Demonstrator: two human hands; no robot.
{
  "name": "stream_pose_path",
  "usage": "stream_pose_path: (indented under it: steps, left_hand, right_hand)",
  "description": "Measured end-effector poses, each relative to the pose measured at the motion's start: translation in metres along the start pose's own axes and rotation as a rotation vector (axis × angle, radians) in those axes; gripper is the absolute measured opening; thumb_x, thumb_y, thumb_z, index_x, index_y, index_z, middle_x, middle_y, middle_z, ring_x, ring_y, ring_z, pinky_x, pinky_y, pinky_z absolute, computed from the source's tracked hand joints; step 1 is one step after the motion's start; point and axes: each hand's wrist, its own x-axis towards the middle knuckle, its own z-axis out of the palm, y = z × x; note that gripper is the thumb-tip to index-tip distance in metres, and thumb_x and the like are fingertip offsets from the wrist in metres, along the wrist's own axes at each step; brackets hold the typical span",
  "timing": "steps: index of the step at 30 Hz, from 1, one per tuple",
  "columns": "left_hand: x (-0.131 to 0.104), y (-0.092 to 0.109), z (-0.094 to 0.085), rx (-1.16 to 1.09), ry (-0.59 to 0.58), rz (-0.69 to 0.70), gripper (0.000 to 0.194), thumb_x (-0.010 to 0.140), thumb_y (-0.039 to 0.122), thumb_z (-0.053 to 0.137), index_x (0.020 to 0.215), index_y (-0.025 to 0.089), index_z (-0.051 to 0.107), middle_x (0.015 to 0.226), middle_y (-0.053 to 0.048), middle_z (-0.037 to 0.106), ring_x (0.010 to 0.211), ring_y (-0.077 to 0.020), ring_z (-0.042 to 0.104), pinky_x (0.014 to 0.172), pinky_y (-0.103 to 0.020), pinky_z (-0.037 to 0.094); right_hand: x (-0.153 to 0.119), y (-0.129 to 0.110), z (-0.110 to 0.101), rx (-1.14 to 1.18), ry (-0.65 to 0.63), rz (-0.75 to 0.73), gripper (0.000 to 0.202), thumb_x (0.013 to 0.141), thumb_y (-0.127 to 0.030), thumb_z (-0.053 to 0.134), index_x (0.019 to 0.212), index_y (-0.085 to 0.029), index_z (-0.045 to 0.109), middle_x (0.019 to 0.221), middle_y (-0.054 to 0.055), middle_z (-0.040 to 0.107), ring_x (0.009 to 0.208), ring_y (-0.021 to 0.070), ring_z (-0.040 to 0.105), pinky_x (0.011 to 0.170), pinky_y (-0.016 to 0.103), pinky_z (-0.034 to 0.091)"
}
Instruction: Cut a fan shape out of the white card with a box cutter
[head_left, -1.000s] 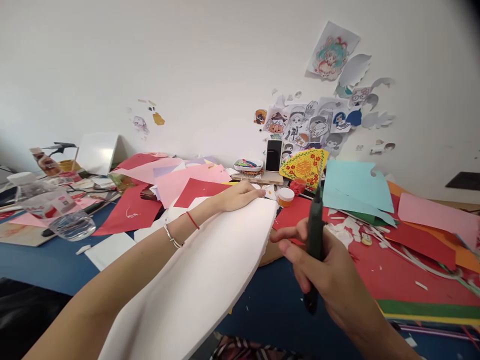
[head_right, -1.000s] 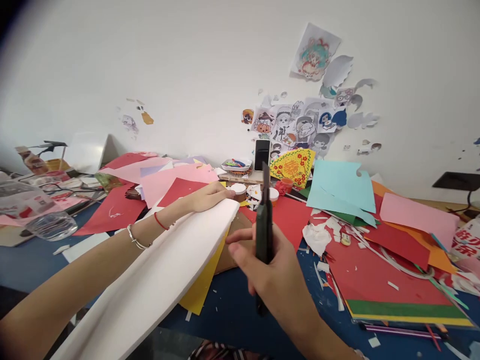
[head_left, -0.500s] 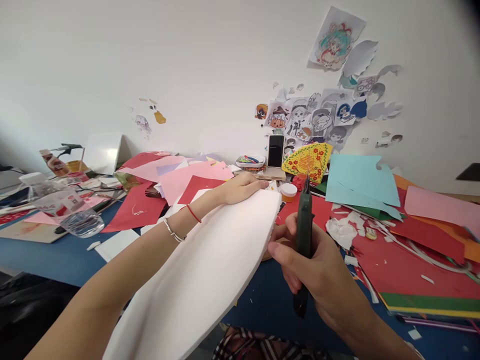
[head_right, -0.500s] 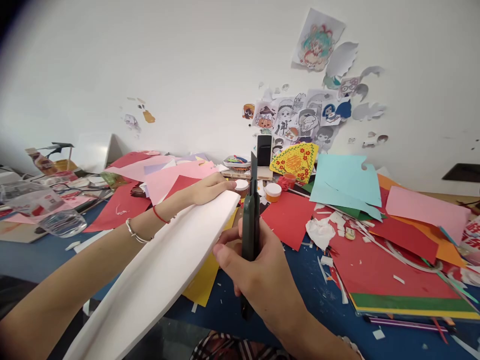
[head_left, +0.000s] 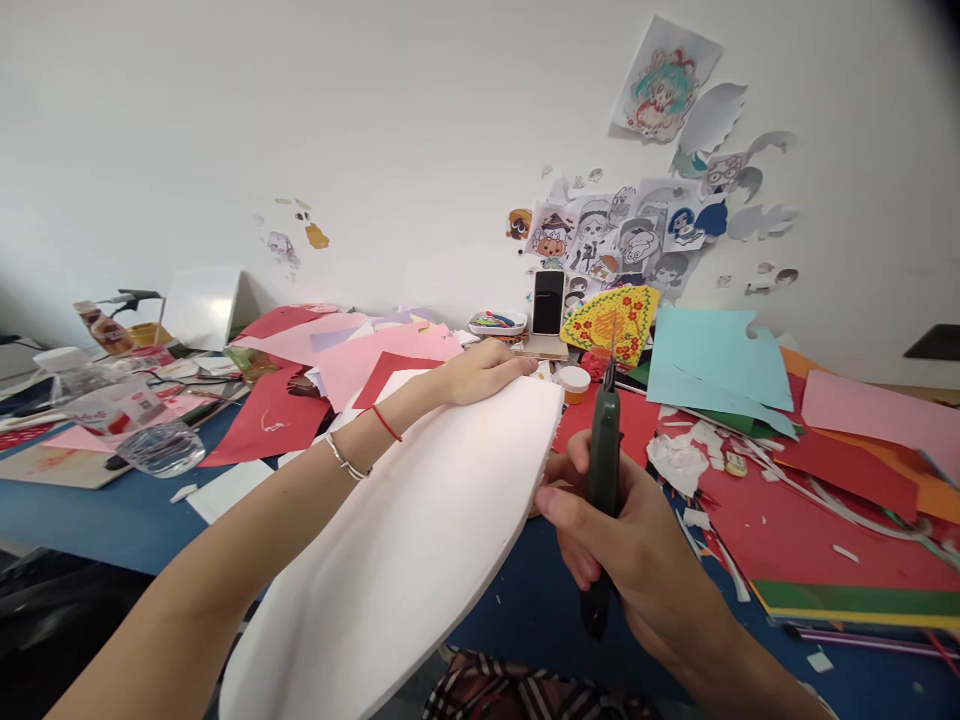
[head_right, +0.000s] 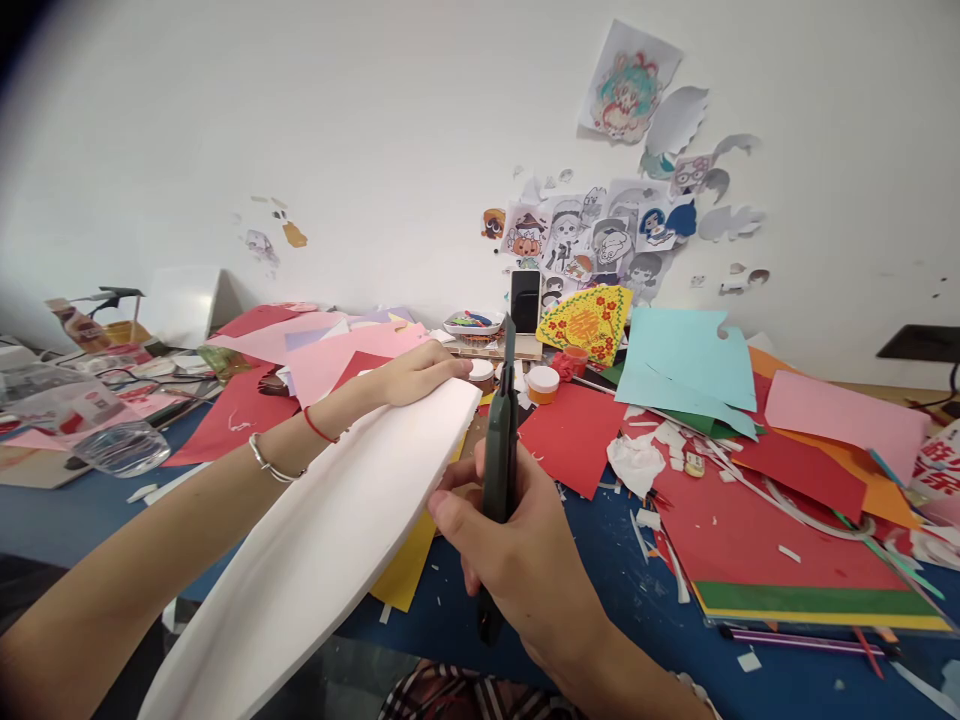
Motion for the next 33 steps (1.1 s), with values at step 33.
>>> stream_pose_path:
  steps: [33]
  left_hand:
    - [0.0029,0.0085,0.0001,0.187,-0.073,0.057,0.044,0.087,0.043,0.035,0.049,0.019,0.032,0.047,0.003,0.032,0.046,-0.0097,0.03,0.045,-0.026,0.024]
  right_hand:
    - [0.0035,0.003,-0.0008,-0.019,0.099,0.001,0.023,0.072,-0.025,0.063,0.074,-0.022,0.041,0.052,-0.01,0.045,0.036,0.0052,0.037,0.036,0.018,0.031]
